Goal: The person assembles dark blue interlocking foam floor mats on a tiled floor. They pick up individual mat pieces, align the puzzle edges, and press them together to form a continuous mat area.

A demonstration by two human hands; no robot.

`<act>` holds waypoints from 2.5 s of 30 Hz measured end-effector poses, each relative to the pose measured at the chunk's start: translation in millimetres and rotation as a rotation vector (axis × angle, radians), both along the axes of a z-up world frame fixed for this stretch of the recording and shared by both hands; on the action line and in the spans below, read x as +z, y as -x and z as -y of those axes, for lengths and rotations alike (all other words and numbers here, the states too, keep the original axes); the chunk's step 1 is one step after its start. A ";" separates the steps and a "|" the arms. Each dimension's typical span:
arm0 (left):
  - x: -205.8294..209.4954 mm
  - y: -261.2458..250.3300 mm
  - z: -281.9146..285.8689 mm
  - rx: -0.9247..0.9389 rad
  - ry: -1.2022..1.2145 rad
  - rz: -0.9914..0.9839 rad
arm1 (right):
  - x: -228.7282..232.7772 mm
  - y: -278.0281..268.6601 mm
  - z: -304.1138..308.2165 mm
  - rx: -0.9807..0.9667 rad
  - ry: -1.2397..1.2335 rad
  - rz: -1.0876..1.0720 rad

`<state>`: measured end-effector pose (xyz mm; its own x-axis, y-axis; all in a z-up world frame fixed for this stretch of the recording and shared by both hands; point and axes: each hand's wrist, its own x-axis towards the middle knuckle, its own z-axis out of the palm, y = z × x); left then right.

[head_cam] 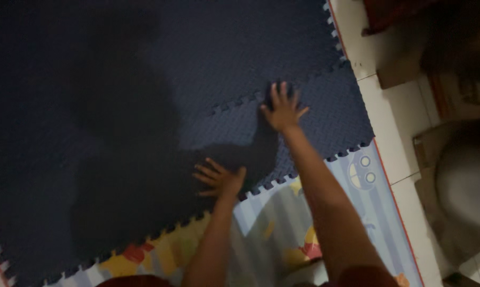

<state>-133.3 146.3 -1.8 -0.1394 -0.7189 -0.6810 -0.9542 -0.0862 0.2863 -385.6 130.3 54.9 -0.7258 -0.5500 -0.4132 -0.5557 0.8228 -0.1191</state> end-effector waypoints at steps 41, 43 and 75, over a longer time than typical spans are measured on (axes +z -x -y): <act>-49.2 -41.5 1.6 -0.076 0.279 -0.236 | -66.9 93.6 -201.0 0.319 0.153 -0.094; -67.3 -63.8 -3.2 -0.150 0.544 -0.452 | -2.8 81.3 -242.8 0.316 0.379 -0.010; 108.1 -120.6 -25.8 -0.162 0.401 -1.084 | 524.6 285.7 -556.4 -0.256 0.626 -1.679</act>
